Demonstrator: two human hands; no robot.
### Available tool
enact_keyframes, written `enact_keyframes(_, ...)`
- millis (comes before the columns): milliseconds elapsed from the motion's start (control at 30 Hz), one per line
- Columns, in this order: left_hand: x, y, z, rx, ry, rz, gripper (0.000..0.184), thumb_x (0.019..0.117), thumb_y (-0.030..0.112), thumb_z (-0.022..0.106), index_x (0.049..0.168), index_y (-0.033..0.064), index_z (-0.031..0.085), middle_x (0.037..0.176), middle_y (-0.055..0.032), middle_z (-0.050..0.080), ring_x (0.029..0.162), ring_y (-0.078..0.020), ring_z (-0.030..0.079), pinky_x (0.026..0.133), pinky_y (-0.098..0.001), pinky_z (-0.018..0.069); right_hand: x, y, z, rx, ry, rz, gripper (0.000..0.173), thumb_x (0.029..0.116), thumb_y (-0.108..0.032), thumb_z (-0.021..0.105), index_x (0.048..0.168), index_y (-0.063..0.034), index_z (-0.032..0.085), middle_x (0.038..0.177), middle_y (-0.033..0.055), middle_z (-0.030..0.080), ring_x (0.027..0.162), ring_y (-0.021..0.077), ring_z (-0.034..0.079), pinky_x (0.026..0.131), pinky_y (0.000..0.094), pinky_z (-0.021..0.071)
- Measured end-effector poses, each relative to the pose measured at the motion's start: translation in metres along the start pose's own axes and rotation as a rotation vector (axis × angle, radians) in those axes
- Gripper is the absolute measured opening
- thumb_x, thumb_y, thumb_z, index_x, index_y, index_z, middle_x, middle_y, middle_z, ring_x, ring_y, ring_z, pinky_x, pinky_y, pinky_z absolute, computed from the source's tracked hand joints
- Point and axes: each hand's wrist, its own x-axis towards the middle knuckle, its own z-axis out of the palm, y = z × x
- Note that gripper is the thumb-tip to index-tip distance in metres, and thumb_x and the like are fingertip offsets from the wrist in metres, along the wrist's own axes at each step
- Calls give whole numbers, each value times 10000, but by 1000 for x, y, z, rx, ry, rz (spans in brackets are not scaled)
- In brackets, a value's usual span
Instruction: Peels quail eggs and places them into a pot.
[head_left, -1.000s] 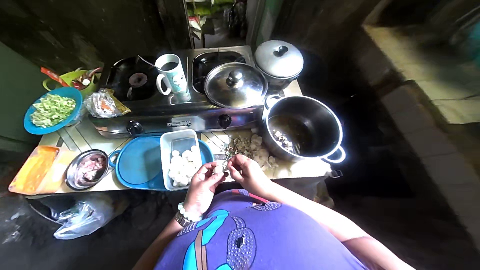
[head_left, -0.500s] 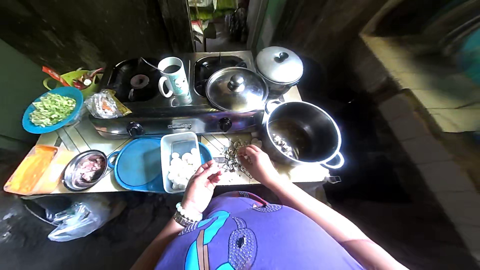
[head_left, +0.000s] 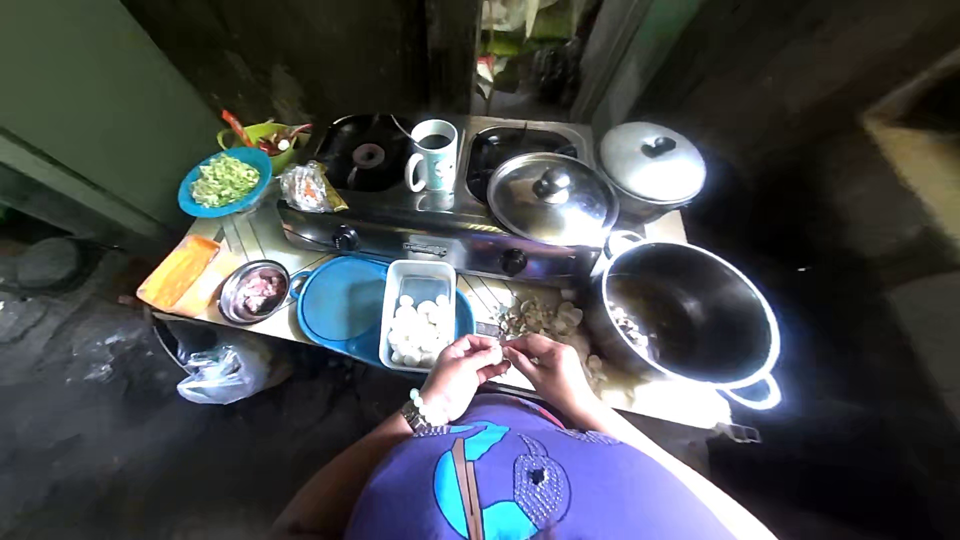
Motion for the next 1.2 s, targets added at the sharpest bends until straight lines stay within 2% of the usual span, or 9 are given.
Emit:
enact_keyframes(167, -2, 1, 4, 11, 1, -12, 124, 978, -79, 548, 1089, -26, 555, 947, -77, 663, 838, -166, 690, 827, -332, 597, -6, -1, 9, -80, 130, -66, 156, 904, -132, 671, 898, 3, 750, 812, 98, 721, 702, 75, 668, 678, 181, 545)
enact_keyframes(333, -2, 1, 3, 31, -31, -46, 142, 1016, -16, 474, 1120, -13, 571, 901, -61, 684, 769, -135, 688, 744, -280, 588, -6, -8, 7, -8, 59, 61, 189, 935, -113, 601, 905, 44, 701, 793, 116, 668, 679, 85, 612, 650, 201, 507)
enact_keyframes(533, 1, 0, -3, -71, -20, -143, 248, 1071, 90, 382, 1138, 3, 604, 798, -39, 666, 650, -91, 653, 620, -213, 563, -5, -13, 0, 331, -64, 264, 170, 982, -120, 515, 952, -5, 637, 735, -60, 543, 634, -56, 478, 608, 133, 414)
enact_keyframes(733, 0, 3, 3, -111, 53, -184, 294, 1093, 118, 360, 1196, -21, 599, 860, -76, 687, 659, -98, 667, 619, -200, 569, -5, -7, -2, 145, 91, 117, 204, 967, -106, 543, 950, 51, 672, 826, 75, 632, 707, 11, 557, 661, 151, 466)
enact_keyframes(933, 1, 0, -1, -25, 30, -203, 268, 1082, 97, 375, 1220, -8, 580, 896, -83, 695, 682, -106, 675, 621, -210, 568, -2, -3, -11, 106, 182, 51, 186, 967, -97, 566, 965, 51, 677, 852, 81, 644, 713, -1, 574, 670, 126, 482)
enact_keyframes(1033, -1, 0, 0, 65, 33, -169, 264, 1065, 52, 399, 1273, -22, 544, 994, -92, 683, 762, -129, 688, 697, -248, 586, 2, -5, -18, 62, 221, 15, 187, 973, -100, 576, 973, 51, 687, 867, 96, 663, 728, 20, 599, 693, 143, 505)
enact_keyframes(1100, -2, 1, 2, 85, 42, -129, 283, 1052, 20, 429, 1316, -43, 513, 1025, -104, 679, 810, -154, 699, 757, -283, 596, 7, -3, -24, -55, 198, 2, 188, 968, -91, 587, 1009, 43, 713, 907, 135, 701, 789, 110, 666, 751, 221, 554)
enact_keyframes(1133, -1, 1, 2, 86, 44, -111, 290, 1049, 11, 447, 1327, -49, 505, 1019, -108, 684, 822, -163, 704, 779, -297, 599, 10, -2, -28, -129, 106, 34, 212, 967, -76, 582, 1078, 35, 725, 1002, 168, 720, 902, 203, 702, 841, 314, 577)
enact_keyframes(1200, 0, 1, 3, 83, 48, -88, 289, 1050, 8, 460, 1329, -49, 505, 996, -122, 701, 836, -184, 714, 801, -323, 601, 17, 1, -38, -169, -214, 129, 372, 963, -63, 578, 1322, -10, 658, 1349, 222, 626, 1264, 396, 572, 1079, 530, 449)
